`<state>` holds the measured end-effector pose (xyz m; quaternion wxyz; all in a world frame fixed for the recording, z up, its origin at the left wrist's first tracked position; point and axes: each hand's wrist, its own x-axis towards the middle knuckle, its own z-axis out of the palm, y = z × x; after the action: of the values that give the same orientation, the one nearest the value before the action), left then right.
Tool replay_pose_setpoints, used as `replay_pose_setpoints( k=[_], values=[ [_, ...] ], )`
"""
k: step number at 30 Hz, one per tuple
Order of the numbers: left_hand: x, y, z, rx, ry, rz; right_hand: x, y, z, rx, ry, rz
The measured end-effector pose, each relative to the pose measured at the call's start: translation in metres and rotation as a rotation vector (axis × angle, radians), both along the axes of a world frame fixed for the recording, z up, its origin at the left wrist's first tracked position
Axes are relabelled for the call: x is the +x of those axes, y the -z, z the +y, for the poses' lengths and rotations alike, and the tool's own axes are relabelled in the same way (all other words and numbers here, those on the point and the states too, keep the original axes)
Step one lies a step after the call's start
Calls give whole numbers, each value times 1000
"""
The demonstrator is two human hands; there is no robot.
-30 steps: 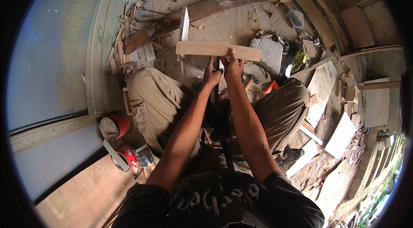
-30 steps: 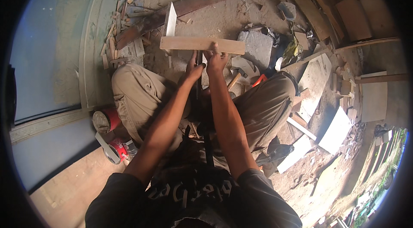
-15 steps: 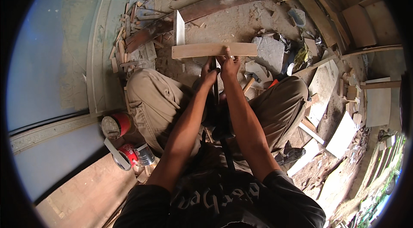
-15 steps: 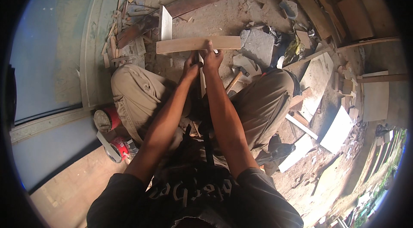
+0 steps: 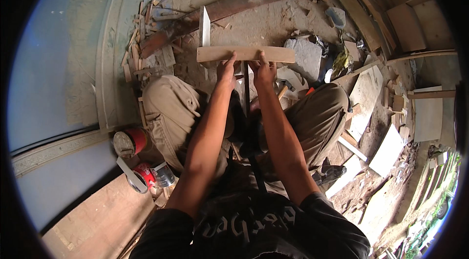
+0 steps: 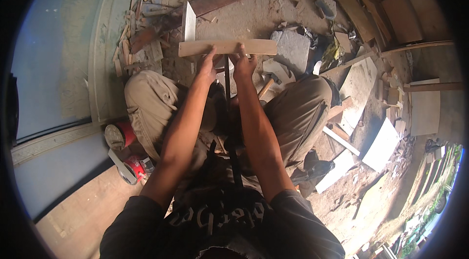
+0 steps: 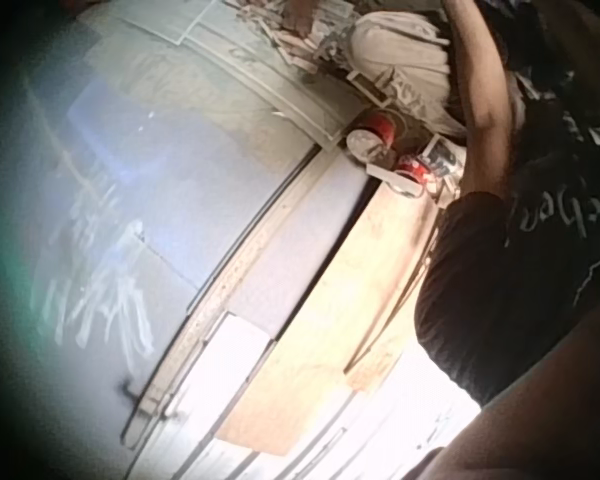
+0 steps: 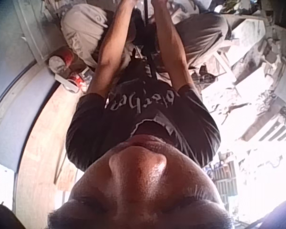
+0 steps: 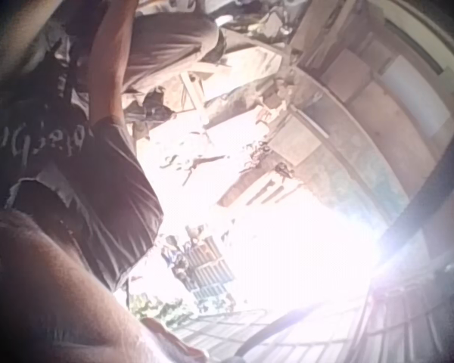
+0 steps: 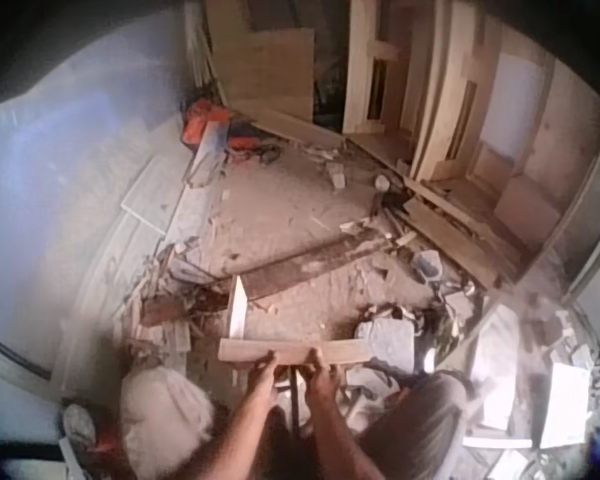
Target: The person sits on the floor and assembles a small wooden structure by hammering nails into a wooden frame and attaching white panels. The person repeatedly positions the panels and hammers nails to secure them.
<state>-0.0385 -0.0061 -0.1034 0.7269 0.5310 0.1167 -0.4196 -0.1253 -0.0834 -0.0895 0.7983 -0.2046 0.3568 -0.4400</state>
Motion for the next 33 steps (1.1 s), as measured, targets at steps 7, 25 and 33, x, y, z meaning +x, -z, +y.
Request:
replay_pose_setpoints(
  k=[7,25,33],
  values=[
    [-12,9,-8,-46,32,-64,-7,7,-11,25,-19,64],
    [-20,-7,-11,103,-214,-43,-26,34,22,-886,-509,587],
    [-27,-7,-11,149,-226,-166,-18,13,40,-913,-463,782]
  ],
)
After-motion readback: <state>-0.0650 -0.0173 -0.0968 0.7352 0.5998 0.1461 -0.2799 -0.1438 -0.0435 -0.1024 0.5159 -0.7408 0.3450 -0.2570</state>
